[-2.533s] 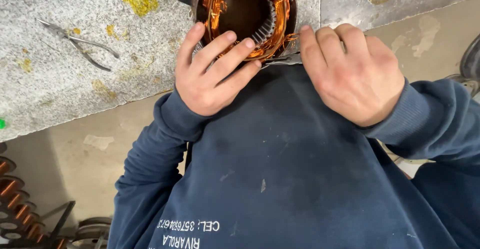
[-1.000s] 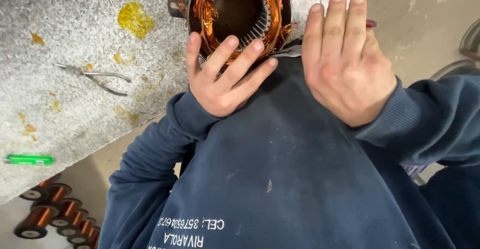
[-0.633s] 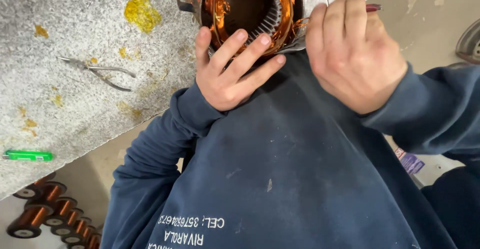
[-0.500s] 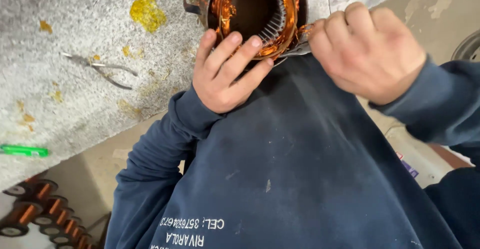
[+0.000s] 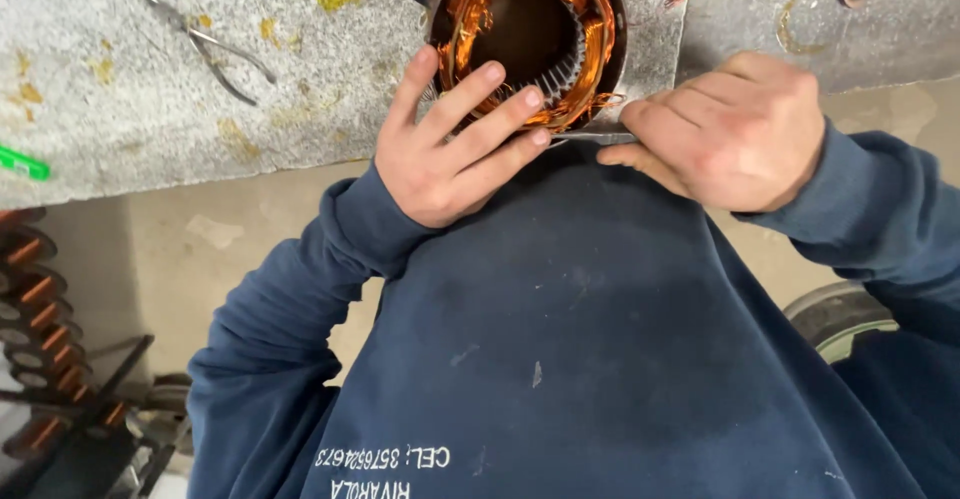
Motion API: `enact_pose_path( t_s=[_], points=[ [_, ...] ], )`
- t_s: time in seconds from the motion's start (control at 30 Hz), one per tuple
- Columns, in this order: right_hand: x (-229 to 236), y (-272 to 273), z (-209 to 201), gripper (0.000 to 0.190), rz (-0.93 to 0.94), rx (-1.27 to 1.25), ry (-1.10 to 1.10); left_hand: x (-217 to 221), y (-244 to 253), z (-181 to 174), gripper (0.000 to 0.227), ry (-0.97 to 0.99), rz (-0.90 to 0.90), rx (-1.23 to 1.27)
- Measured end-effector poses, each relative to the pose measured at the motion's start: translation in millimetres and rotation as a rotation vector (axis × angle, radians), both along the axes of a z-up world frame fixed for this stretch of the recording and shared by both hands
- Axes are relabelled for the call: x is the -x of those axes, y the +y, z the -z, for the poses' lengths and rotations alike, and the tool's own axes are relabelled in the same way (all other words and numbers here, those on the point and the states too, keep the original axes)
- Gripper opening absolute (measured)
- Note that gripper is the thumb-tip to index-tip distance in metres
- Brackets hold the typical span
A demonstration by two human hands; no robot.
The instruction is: The person works at a workbench removing copper windings from an electric motor stator. They hold the stator steady with one hand while using pliers to grip, pull and cut the copper wire coils, dropping the extracted wire pieces onto the bench and floor.
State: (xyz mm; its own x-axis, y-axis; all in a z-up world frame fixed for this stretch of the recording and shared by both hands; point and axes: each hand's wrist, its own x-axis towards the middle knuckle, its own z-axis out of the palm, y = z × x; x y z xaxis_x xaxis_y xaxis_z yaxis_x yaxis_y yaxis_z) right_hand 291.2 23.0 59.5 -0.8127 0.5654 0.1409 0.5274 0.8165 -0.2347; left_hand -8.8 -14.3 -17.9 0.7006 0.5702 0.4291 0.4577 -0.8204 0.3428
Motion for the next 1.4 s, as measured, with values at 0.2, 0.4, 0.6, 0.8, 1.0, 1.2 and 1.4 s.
enact_pose_path(
  t_s=[0.2,0.4,0.6,0.8,1.0,1.2,1.4],
  points=[
    [-3,4,10,0.03,-0.013,0.038,0.141,-3,-1,-12,0.026,0.06,-0.013,0.033],
    [-19,-3,41,0.03,-0.038,0.068,0.192,-4,-2,-16,0.023,0.095,-0.012,0.052],
    [-11,-6,20,0.028,-0.015,0.001,0.13,-3,1,-15,0.018,0.056,0.017,0.084],
    [10,-11,-14,0.027,0.124,-0.004,-0.052,-4,46,-32,0.013,-0.054,0.193,0.145],
    [7,-25,-12,0.03,0.183,0.041,-0.183,-31,85,-46,0.015,0.043,0.451,0.085],
    [12,-25,-20,0.032,0.22,0.026,-0.219,-48,99,-52,0.016,0.167,0.559,0.04],
    [12,-17,-30,0.026,0.242,0.035,-0.18,-48,106,-51,0.015,0.161,0.584,0.064]
  ],
)
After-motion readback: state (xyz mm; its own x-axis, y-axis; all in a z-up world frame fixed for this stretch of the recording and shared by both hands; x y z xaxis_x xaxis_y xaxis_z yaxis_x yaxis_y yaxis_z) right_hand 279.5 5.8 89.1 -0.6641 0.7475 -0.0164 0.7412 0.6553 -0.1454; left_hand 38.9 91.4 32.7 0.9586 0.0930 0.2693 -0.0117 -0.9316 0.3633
